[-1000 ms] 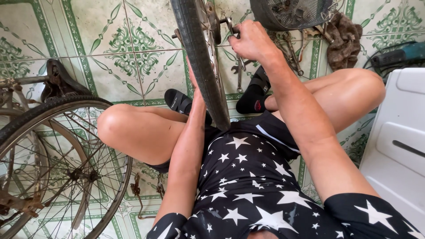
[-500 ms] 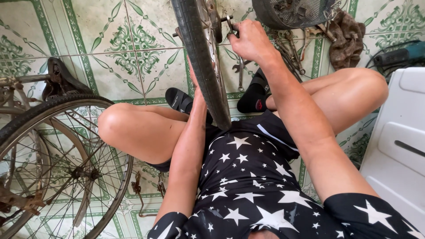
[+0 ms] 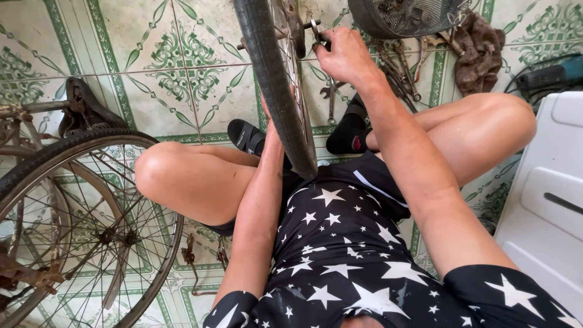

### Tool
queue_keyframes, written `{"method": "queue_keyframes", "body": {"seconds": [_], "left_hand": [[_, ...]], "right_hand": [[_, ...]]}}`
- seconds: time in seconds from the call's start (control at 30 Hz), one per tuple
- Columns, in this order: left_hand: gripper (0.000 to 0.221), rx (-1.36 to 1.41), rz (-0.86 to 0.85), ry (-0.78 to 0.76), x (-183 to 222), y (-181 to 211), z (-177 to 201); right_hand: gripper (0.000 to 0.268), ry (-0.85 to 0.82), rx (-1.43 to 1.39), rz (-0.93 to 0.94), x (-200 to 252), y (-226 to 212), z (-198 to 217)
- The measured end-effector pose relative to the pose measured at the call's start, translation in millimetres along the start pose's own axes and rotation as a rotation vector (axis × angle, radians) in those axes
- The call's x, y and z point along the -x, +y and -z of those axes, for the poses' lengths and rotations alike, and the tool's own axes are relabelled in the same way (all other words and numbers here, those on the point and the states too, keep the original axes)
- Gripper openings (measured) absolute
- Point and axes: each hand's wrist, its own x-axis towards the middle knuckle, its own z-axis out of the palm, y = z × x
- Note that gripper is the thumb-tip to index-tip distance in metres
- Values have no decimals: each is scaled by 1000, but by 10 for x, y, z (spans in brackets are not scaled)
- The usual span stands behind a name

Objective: The person works on the hub and axle area of a bicycle wheel using a small tool to turn components while the wheel is held between their legs.

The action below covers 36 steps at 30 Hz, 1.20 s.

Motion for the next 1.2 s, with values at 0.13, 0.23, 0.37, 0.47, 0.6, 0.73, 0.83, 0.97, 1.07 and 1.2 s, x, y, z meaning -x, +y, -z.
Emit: {"method": "queue_keyframes", "body": {"seconds": [0.13,0.23,0.37,0.47,0.6,0.73,0.83,0.97,1.07,1.2], "left_hand": [[39,15,88,-44,71,-24,87],[46,-28,84,-29,82,33,105],[55,-159,40,35,157,238,89],[62,-330,44,87,231,405,10],[71,-458,134,120,76,357,3],[78,-110,48,91,-149,-143,105],[82,1,66,75,-199,-339,198],[83,-110,-36,130,-163,-268,114],[72,-617,-39,181,9,-16,125],[65,-301,-111,31,153,180,119]], "right_hand": [[27,110,-28,176,-82,217,-215],[21,105,-36,226,-160,347,-316],[17,52,-72,232,-290,486,-357],[32,218,-91,596,-549,610,-259],[25,247,13,678,-758,659,-185],[19,93,45,448,-655,796,-232],[26,14,-2,280,-487,860,-262],[28,-302,-446,-104,-147,687,-93],[29,-328,-585,-92,45,504,56],[31,-297,-568,-59,23,353,117]]}}
